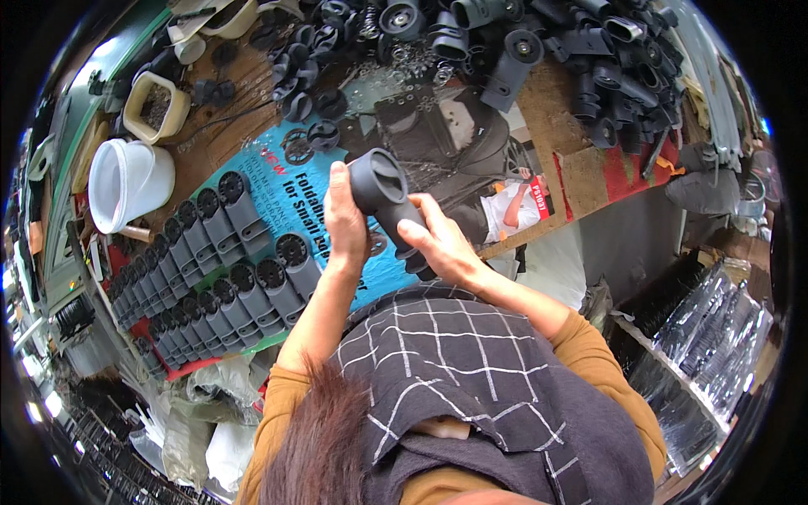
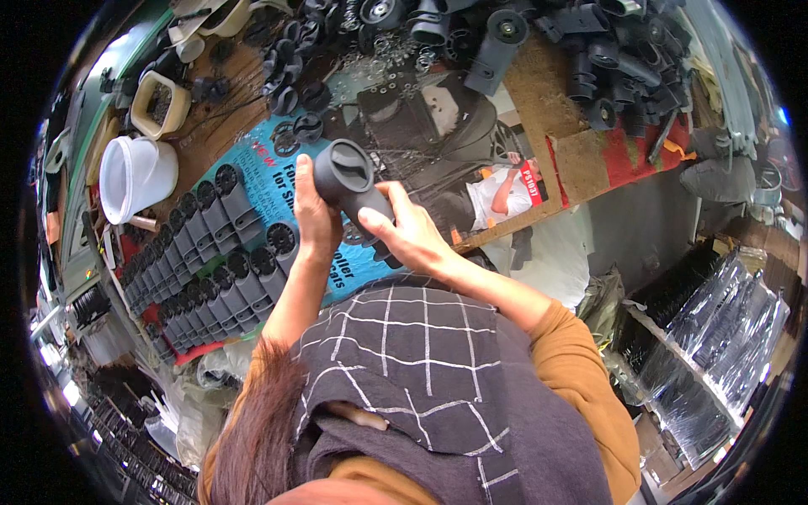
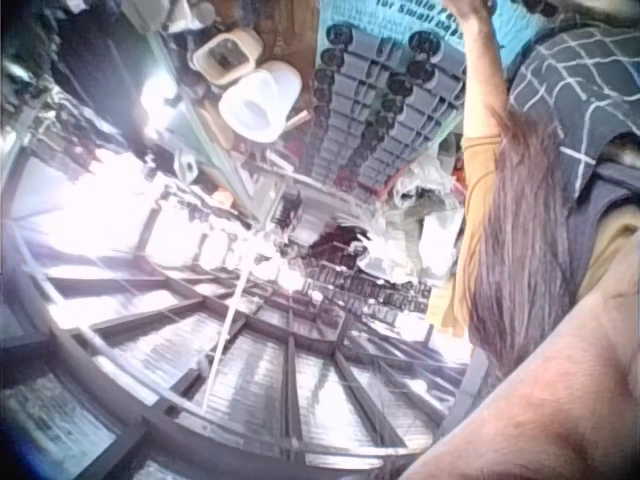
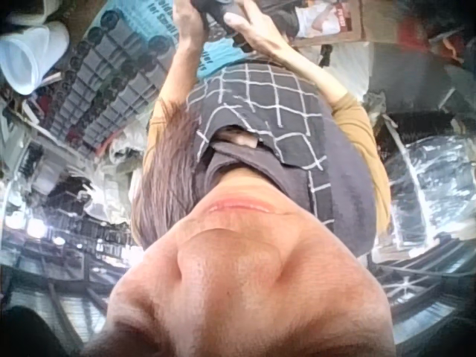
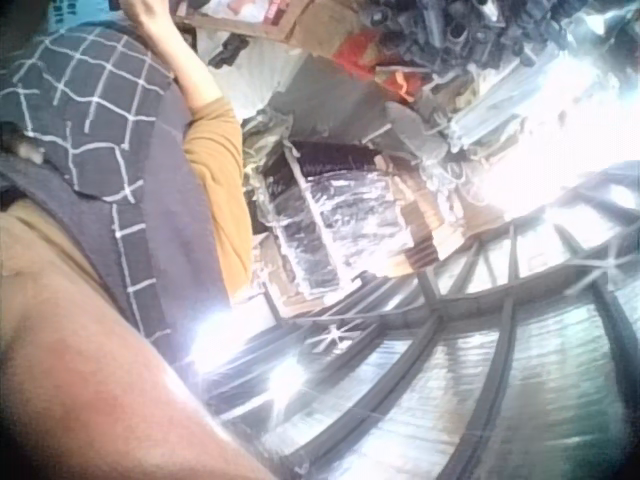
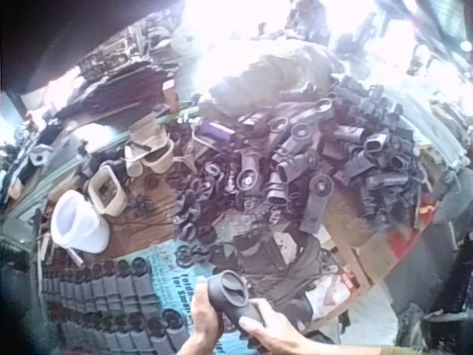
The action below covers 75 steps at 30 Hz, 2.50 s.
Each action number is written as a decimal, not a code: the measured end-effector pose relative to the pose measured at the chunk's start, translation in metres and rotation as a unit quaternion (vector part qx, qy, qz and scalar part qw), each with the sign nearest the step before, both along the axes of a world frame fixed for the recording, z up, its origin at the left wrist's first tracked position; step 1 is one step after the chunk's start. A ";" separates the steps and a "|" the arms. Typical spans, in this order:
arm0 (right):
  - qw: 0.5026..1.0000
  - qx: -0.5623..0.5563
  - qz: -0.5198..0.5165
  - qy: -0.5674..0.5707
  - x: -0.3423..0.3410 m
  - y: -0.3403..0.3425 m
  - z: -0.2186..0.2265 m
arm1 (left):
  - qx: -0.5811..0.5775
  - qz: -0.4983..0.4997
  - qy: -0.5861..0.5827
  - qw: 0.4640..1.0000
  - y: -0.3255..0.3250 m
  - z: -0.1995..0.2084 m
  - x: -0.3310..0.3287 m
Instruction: The person repeatedly picks up small black plastic components from a cluttered workbench, fits them together by hand, and places the assembled units aside. The hands handle the parts one at a time, turning them over and pressing them into place without using tools.
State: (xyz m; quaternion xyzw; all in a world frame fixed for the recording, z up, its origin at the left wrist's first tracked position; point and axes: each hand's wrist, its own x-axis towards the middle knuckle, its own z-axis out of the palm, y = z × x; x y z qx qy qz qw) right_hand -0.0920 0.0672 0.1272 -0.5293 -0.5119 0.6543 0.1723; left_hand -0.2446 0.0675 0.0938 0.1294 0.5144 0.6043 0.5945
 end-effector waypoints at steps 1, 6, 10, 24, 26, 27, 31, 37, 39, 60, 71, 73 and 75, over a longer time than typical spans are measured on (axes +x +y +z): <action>0.990 0.135 -0.032 -0.007 0.001 0.007 -0.002 | 0.015 -0.006 -0.013 1.000 -0.002 -0.002 0.001; 0.872 0.455 0.067 -0.169 0.006 0.038 -0.013 | 0.005 -0.065 0.024 0.998 -0.007 -0.003 0.016; 0.897 0.422 0.010 -0.130 0.012 0.040 -0.016 | 0.054 -0.073 0.076 0.993 -0.001 -0.004 0.027; 0.920 0.237 -0.118 -0.289 0.070 0.011 -0.059 | -0.151 -0.141 -0.069 0.976 0.026 -0.038 0.047; 0.913 0.219 -0.150 -0.311 0.095 0.028 -0.074 | -0.135 -0.155 -0.011 0.979 0.020 -0.042 0.034; 0.905 0.242 -0.142 -0.320 0.104 0.033 -0.079 | -0.137 -0.153 0.011 0.979 0.015 -0.043 0.029; 0.839 0.341 -0.173 -0.387 0.117 0.086 -0.088 | -0.143 -0.120 0.081 0.979 0.003 -0.042 0.013; 0.860 0.173 -0.321 -0.357 0.085 0.226 -0.098 | -0.076 -0.120 0.086 0.986 -0.002 -0.040 0.014; 0.859 0.189 -0.357 -0.316 0.081 0.224 -0.088 | -0.048 -0.122 0.109 0.985 -0.002 -0.034 0.011; 0.729 0.609 0.278 -0.143 -0.110 0.129 -0.104 | -0.013 -0.139 0.428 0.893 -0.040 -0.068 -0.010; 0.952 -0.181 -0.007 0.247 -0.043 0.066 -0.043 | -0.013 0.037 0.106 0.994 -0.031 -0.027 -0.038; 0.956 -0.188 -0.010 0.227 -0.033 0.053 -0.036 | -0.046 0.019 0.106 0.993 -0.033 -0.017 -0.036; 0.966 -0.172 -0.031 0.189 -0.027 0.048 -0.033 | -0.069 -0.021 0.097 0.993 -0.037 -0.008 -0.035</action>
